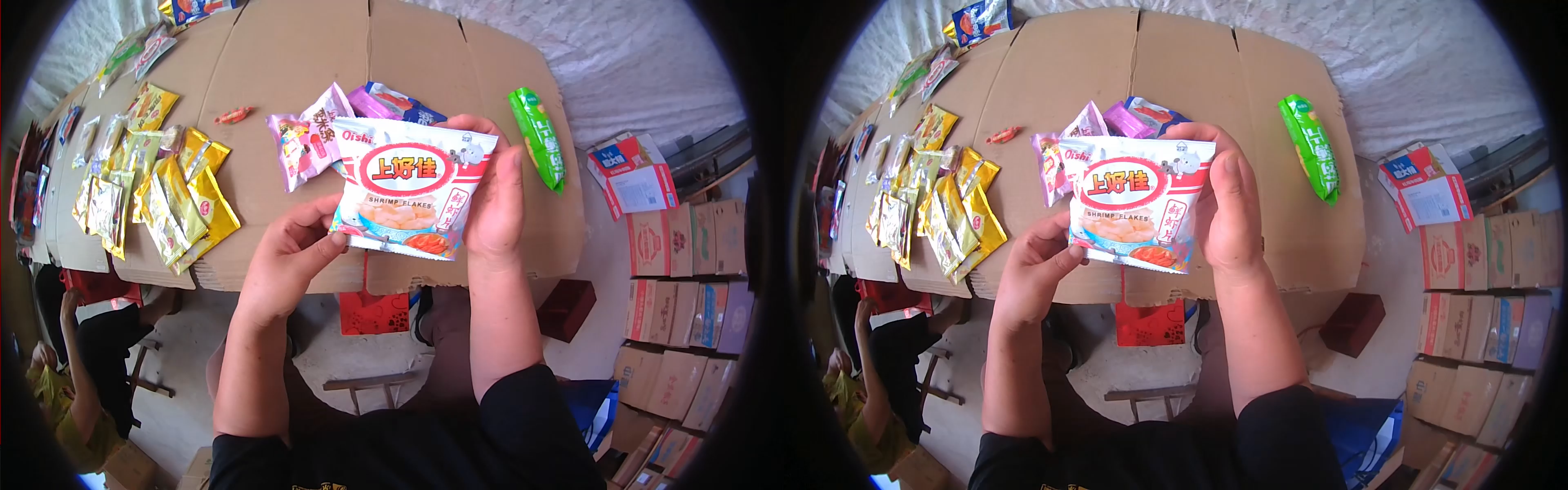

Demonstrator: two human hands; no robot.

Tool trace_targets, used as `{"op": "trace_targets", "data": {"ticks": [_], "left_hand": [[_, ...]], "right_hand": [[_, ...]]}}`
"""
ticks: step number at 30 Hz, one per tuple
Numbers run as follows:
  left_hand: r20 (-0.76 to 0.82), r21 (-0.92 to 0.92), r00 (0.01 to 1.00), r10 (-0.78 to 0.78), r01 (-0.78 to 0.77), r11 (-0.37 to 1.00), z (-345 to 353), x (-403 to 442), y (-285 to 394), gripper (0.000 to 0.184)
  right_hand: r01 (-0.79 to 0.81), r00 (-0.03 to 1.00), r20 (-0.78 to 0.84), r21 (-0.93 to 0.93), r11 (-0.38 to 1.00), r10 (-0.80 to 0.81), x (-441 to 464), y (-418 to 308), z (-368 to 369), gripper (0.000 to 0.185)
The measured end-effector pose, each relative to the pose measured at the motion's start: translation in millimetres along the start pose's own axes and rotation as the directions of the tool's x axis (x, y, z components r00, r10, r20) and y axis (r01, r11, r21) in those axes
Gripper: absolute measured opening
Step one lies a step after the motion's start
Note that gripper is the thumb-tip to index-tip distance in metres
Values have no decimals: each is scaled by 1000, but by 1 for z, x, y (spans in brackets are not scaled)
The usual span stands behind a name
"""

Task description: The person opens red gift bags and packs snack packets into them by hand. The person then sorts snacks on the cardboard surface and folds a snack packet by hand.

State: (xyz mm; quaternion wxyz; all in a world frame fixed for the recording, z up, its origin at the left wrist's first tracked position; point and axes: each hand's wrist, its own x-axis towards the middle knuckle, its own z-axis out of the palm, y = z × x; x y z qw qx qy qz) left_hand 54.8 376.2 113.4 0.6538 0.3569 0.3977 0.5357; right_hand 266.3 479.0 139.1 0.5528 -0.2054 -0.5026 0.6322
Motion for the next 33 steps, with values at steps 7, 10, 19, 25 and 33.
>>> {"op": "trace_targets", "data": {"ticks": [7,10,19,25,33], "left_hand": [[-8,10,999,-32,32,999,-1,-3,1,40],[-15,77,1000,-13,14,997,1,-5,3,39],[-51,192,998,23,-13,981,1,-7,1,31],[-39,541,985,171,-123,832,1,-6,-3,26],[-63,560,958,281,-199,804,-3,-8,0,20]], "right_hand": [[48,998,37,-19,999,-48,1,-2,-1,66],[65,997,44,-32,997,-64,3,-2,-5,68],[119,990,113,-395,911,-81,3,-31,-11,57],[178,949,300,-770,612,101,3,-37,-4,38],[-28,967,165,-690,724,194,2,-18,-12,18]]}}
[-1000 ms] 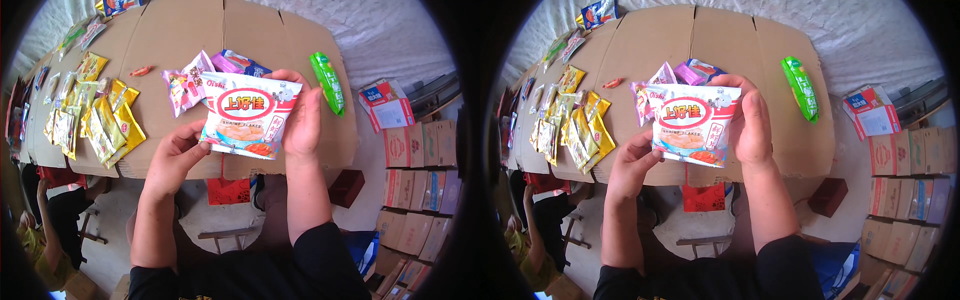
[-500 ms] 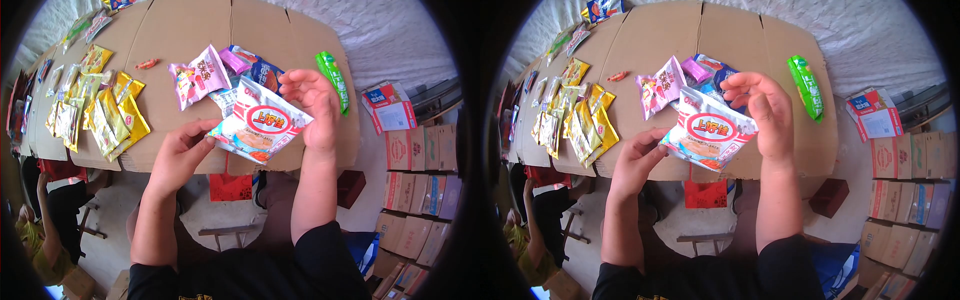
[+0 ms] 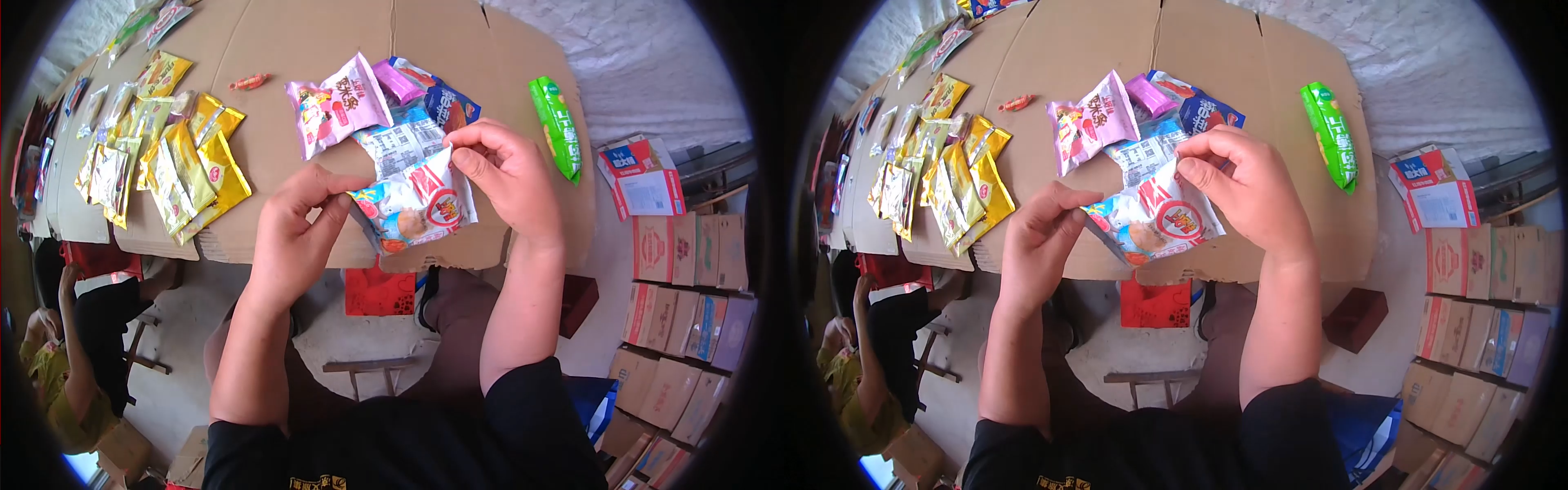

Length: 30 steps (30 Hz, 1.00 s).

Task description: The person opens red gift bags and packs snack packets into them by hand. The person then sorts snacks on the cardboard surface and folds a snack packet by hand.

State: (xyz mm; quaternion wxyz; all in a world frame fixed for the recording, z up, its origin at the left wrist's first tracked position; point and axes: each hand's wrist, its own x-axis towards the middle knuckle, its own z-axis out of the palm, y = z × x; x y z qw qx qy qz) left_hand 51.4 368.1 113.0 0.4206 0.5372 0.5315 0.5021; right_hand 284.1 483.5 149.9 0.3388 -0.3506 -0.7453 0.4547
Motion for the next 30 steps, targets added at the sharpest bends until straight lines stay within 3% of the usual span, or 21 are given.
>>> {"op": "trace_targets", "data": {"ticks": [4,6,15,18,23,30], "left_hand": [[-19,-85,999,-49,47,995,2,-1,-3,17],[-52,-143,982,-182,173,974,4,-2,5,15],[-149,-238,974,-173,134,962,2,0,-5,12],[-206,-238,973,-106,55,970,5,0,-16,13],[-52,-308,985,-163,140,941,-3,5,-12,11],[-138,-313,984,-115,67,947,3,9,-20,16]], "right_hand": [[-65,997,-26,41,997,66,-1,-3,3,14],[-69,997,-37,61,996,71,0,-5,4,14],[26,982,-186,18,999,-22,2,-1,10,12],[40,977,-210,35,999,-32,3,-1,13,11],[-5,986,-163,127,992,26,1,-3,13,13],[-7,973,-221,266,964,68,3,-6,36,12]]}}
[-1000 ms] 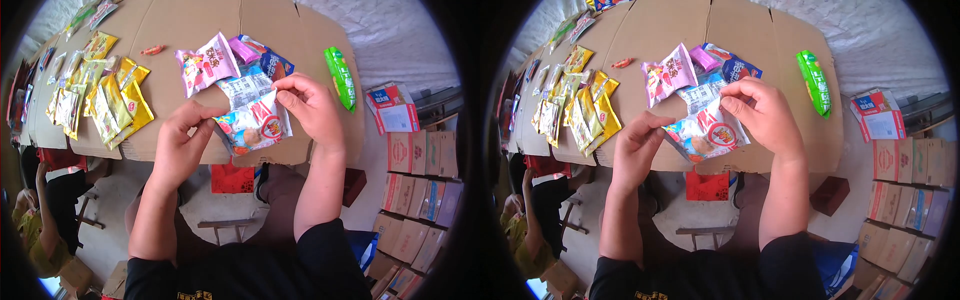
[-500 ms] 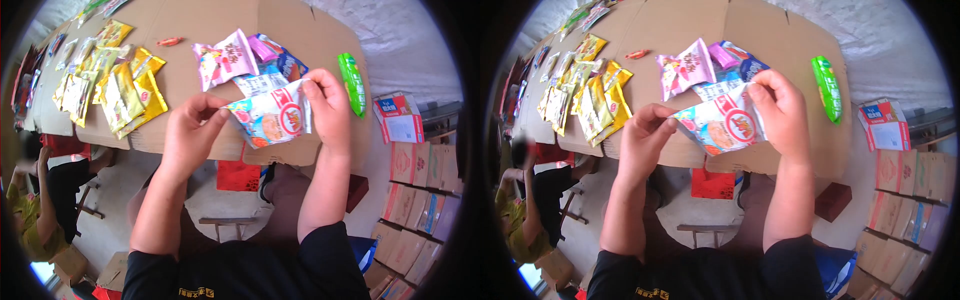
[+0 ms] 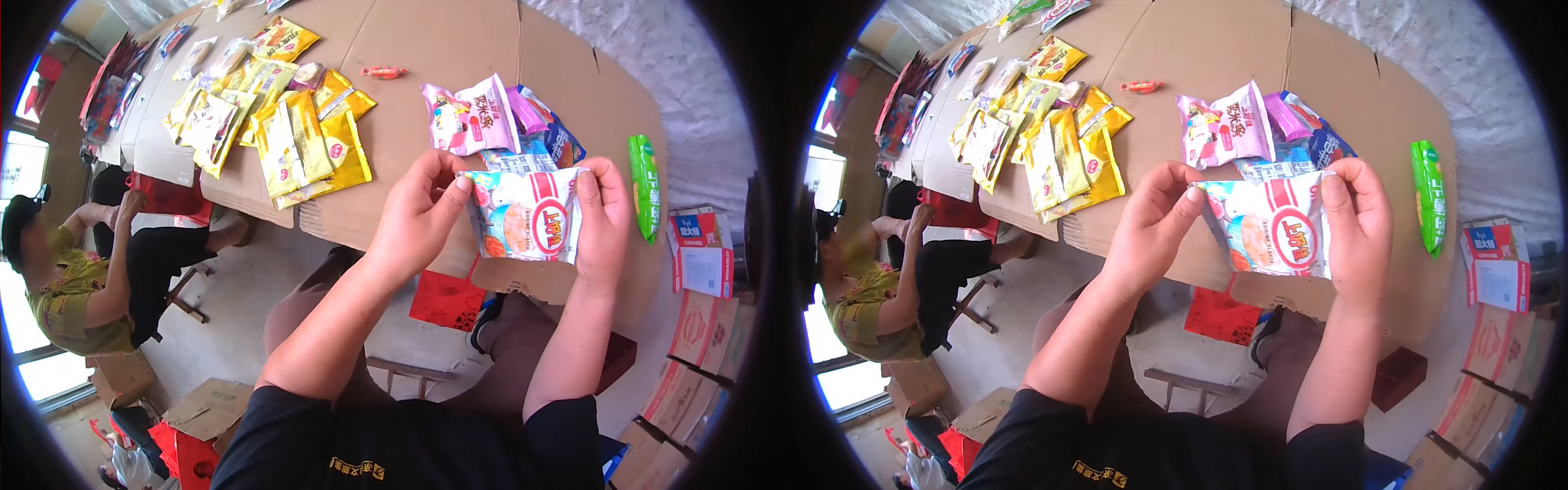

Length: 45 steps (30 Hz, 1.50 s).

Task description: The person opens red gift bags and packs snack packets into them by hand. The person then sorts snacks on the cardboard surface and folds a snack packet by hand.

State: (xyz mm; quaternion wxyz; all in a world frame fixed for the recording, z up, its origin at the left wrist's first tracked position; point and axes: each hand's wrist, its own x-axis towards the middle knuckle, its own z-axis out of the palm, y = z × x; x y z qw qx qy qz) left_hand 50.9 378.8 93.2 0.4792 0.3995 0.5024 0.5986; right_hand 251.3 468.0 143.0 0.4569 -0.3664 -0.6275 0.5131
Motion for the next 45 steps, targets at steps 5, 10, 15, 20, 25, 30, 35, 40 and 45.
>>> {"op": "trace_targets", "data": {"ticks": [5,10,15,20,25,30,35,40,45], "left_hand": [[-127,-79,991,31,-42,996,2,-2,6,13],[-294,-76,945,144,-174,982,7,4,10,11],[-308,-73,942,129,-159,985,13,2,11,19],[-311,133,926,215,-181,974,8,1,7,22],[-343,296,857,383,-289,911,15,0,13,19],[-402,41,868,291,-300,953,11,9,9,21],[-365,50,874,322,-326,944,10,10,8,20],[-364,-16,889,279,-305,952,7,16,7,23],[-339,16,901,270,-281,959,3,19,7,25]], "right_hand": [[36,999,16,-93,995,-35,-4,3,9,25],[78,995,73,-169,982,-66,-9,7,24,21],[98,995,-14,-132,986,-100,-15,6,38,14],[198,980,57,-378,904,-191,-10,12,35,16],[184,983,67,-500,846,-174,-5,11,32,15],[236,972,68,-219,947,-226,-6,19,51,29],[171,982,115,-171,970,-152,2,25,53,34],[83,991,106,-15,996,-81,5,20,56,37],[-149,988,92,377,914,124,8,17,58,53]]}}
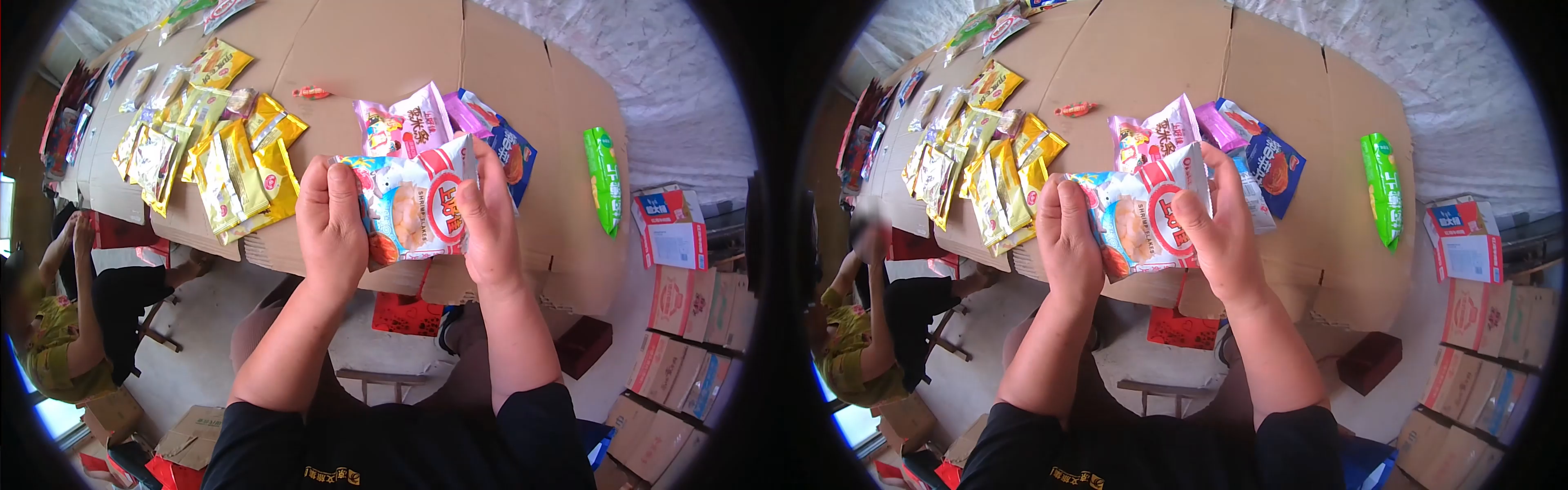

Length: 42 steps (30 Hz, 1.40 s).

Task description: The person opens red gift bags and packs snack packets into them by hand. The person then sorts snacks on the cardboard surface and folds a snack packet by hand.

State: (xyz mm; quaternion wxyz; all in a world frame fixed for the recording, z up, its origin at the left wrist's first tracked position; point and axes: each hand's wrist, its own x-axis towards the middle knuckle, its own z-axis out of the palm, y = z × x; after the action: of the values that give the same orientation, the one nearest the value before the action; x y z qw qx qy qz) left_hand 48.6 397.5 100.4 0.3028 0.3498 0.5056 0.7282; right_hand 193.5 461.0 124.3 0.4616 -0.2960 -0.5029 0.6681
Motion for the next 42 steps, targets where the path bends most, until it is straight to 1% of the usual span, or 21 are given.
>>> {"op": "trace_targets", "data": {"ticks": [1,3,5,7,9,11,12,13,15,16,18,19,21,22,24,28,31,34,36,40,42], "left_hand": [[-15,10,1000,-1,1,1000,1,0,1,25],[-28,19,1000,-2,3,1000,3,0,0,25],[-16,-126,1000,-19,17,992,4,-1,0,22],[0,-99,1000,-25,25,995,4,-2,3,21],[15,-71,999,-31,32,997,4,-6,9,25],[134,-92,958,-255,268,959,5,-11,17,35],[154,-123,941,-303,322,939,4,-12,20,32],[158,-122,940,-303,323,938,3,-13,21,32],[181,-74,942,-283,300,951,2,-16,23,33],[185,-74,941,-283,301,951,2,-17,24,33],[242,-18,945,-218,230,973,1,-21,26,34],[245,-18,945,-219,230,973,2,-22,25,34],[262,-72,957,-126,149,986,2,-25,23,34],[264,-72,956,-125,149,986,1,-27,25,34],[259,-79,939,-224,252,965,1,-31,30,31],[257,-101,948,-189,221,970,-1,-38,28,28],[259,-179,943,-209,259,949,-1,-43,30,24],[282,-192,933,-224,283,940,-4,-45,29,23],[226,-182,935,-273,316,931,-4,-45,30,23],[240,-182,932,-272,318,930,-3,-42,31,25],[240,-230,939,-246,301,926,-1,-39,27,26]], "right_hand": [[1,1000,-3,-2,1000,-1,-1,1,-1,53],[-134,990,47,18,991,133,-2,1,-3,56],[-135,989,63,-22,991,136,-4,-1,-5,56],[-132,987,81,-64,989,137,-5,-2,-7,57],[-68,995,64,-87,994,74,-8,-1,-6,54],[-40,996,74,-71,997,45,-11,-4,-3,52],[-14,996,86,-55,998,18,-12,-6,-2,51],[-12,996,82,-56,998,16,-13,-10,-5,51],[-86,978,184,-65,994,96,-14,-18,-13,52],[-84,979,181,-65,994,95,-15,-18,-15,52],[-91,973,201,-118,989,114,-18,-16,-20,48],[-90,974,198,-118,989,113,-20,-17,-19,48],[-94,986,133,-86,992,105,-24,-18,-16,41],[-93,986,131,-87,992,104,-26,-18,-15,41],[-68,990,118,-73,995,76,-31,-20,-12,32],[-44,994,99,-109,993,54,-42,-22,-10,28],[-50,993,100,-153,987,66,-47,-22,-11,27],[-36,994,100,-132,991,50,-48,-21,-7,26],[-32,999,27,-67,997,34,-48,-22,2,24],[-27,992,123,-126,992,42,-43,-20,-11,25],[-109,980,150,-136,985,129,-39,-16,-16,37]]}}
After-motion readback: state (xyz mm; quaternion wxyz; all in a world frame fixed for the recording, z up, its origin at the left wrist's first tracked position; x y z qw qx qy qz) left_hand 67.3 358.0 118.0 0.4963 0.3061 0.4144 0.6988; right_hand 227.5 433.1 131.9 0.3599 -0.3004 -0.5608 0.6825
